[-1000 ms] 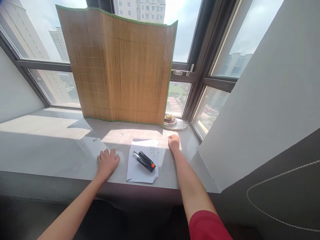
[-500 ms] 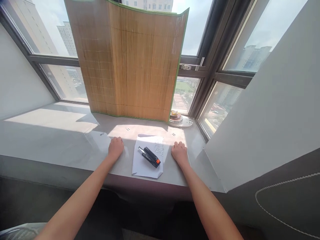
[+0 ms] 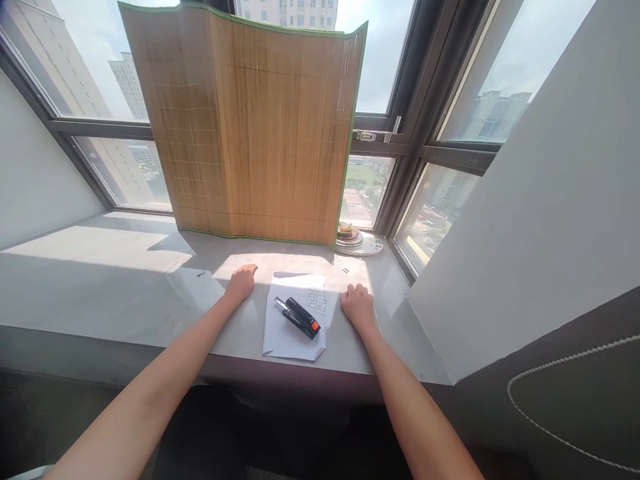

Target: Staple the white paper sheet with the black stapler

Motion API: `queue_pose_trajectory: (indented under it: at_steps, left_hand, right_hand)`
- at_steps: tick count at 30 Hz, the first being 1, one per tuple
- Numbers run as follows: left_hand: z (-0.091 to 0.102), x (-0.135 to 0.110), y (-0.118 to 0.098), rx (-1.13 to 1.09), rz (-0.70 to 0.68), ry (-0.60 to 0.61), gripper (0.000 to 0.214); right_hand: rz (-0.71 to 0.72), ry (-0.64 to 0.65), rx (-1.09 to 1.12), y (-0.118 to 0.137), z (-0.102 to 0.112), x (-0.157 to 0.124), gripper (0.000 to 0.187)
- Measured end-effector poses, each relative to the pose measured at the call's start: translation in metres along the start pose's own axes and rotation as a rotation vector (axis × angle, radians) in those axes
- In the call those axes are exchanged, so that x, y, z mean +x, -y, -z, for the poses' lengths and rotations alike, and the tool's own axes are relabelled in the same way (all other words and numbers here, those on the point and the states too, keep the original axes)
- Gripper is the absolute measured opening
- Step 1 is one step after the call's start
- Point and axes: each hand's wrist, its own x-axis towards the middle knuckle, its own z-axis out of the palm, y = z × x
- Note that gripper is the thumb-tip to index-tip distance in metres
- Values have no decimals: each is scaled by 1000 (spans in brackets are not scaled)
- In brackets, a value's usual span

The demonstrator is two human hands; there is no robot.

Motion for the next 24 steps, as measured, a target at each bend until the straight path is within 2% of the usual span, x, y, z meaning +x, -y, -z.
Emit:
queue_pose_trajectory:
  at_steps: [5,12,16,20,24]
  left_hand:
    - [10,-32,-8,5,-48,-36,33]
    - [18,-78,-19,-22,-82,-88,32]
    - [17,-99,-27,-142,-148,-118,26]
    - [18,-108,-32,-251,-214,-111,30]
    - [22,-108,-34,-273,-178,-70,32]
  right_hand:
    - [1,-16,3,1,1,-1,20]
    - [4,-32,71,3,4,-4,22]
    - [55,-42,139,8,13,-12,22]
    - [133,-74,254,31,23,-33,29]
    - [321,-200,589,71,19,-68,24]
